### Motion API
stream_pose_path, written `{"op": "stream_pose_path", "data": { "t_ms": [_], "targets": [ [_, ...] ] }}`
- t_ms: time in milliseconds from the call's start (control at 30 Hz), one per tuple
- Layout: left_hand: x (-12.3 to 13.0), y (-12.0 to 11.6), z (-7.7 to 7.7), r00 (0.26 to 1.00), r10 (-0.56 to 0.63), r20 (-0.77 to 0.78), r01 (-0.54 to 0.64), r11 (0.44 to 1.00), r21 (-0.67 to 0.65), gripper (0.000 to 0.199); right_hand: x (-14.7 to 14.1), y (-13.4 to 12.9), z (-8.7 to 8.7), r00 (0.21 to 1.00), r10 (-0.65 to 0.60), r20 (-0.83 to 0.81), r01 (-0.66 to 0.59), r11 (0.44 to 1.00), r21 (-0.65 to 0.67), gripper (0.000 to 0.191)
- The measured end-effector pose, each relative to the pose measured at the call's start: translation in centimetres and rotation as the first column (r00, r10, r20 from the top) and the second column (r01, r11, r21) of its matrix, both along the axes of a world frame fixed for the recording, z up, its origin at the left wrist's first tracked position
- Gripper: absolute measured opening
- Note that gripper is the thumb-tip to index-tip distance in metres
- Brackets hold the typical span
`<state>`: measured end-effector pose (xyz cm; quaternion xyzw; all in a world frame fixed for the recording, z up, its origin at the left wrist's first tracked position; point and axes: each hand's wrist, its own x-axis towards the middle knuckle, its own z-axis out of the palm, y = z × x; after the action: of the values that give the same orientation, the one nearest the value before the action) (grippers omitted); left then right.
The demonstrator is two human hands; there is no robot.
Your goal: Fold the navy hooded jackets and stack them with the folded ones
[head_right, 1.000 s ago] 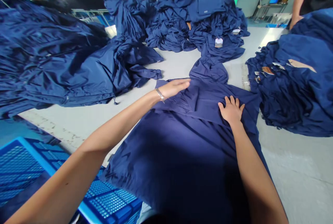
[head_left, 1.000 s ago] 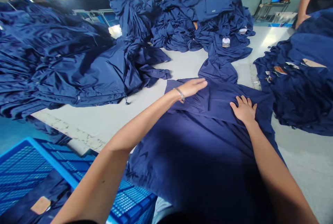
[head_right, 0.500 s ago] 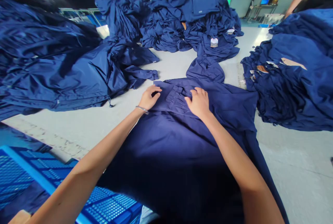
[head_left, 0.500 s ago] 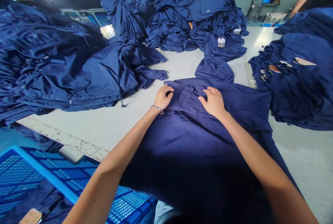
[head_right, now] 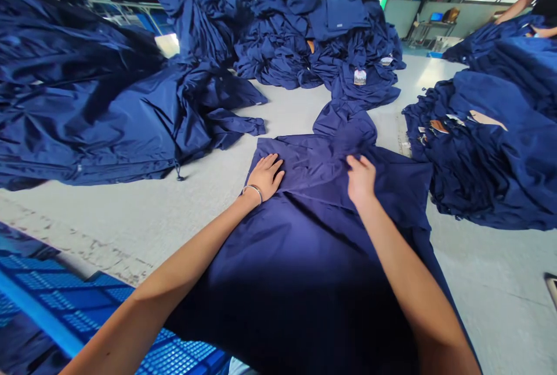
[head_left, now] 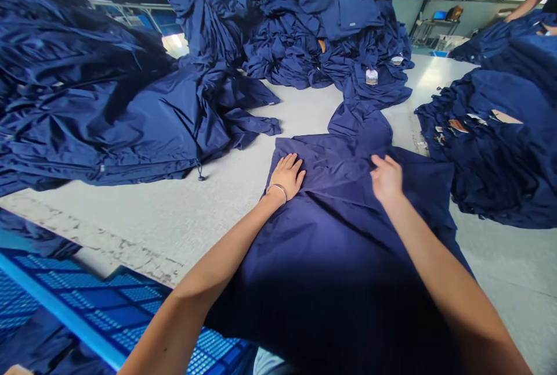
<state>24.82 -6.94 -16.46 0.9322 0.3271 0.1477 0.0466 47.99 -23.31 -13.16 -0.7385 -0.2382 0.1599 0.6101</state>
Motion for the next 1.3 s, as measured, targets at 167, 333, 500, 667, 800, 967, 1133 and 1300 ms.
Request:
{"op": "stream_pose_path", "data": {
  "t_ms": [167,333,500,667,800,967,1133,1300],
  "targets": [
    [0.4,-0.1,-0.2,0.997,-0.083,-0.003,0.083,0.996,-0.032,0.057,7.1,-7.5,1.4,0.915,0.148,-0.375,-0.182,0.982,-0.056,0.061],
    [0.4,-0.1,-0.4,0.982,-0.186,0.041,0.187,0.982,-0.031,0.057,7.6,-6.5,1.6,0.923,-0.025,-0.383,-0.100,0.947,-0.304,0.066],
    [0.4,-0.7,0.5,0.966,-0.240,0.092,0.240,0.971,0.009,0.056,5.6,-3.7,2.1,0.984,-0.079,-0.162,0.027,0.953,-0.303,0.037],
    [0.6,-1.9,1.2,0.972,-0.208,0.111,0.203,0.978,0.053,0.055,8.1,-8.7,2.4,0.965,-0.234,0.116,0.245,0.964,-0.099,0.016],
    [1.4,-2.5,0.7,0.981,-0.193,0.024,0.192,0.981,0.017,0.057,10.1,-12.8,0.8,0.948,-0.135,0.289,0.292,0.733,-0.615,0.018],
    [1.6,-2.4,0.4,0.989,-0.146,-0.009,0.146,0.989,0.001,0.061,8.8,-12.9,-0.3,0.866,0.045,0.498,0.395,0.548,-0.737,0.041],
    [1.2,-1.9,0.3,0.985,-0.115,-0.127,0.107,0.992,-0.068,0.064,6.9,-12.3,0.1,0.824,0.142,0.549,0.455,0.413,-0.789,0.046],
    [2.2,-1.6,1.4,0.982,-0.148,-0.114,0.139,0.987,-0.076,0.066,5.1,-11.4,1.5,0.632,0.279,0.723,0.499,0.568,-0.655,0.052]
  ]
}}
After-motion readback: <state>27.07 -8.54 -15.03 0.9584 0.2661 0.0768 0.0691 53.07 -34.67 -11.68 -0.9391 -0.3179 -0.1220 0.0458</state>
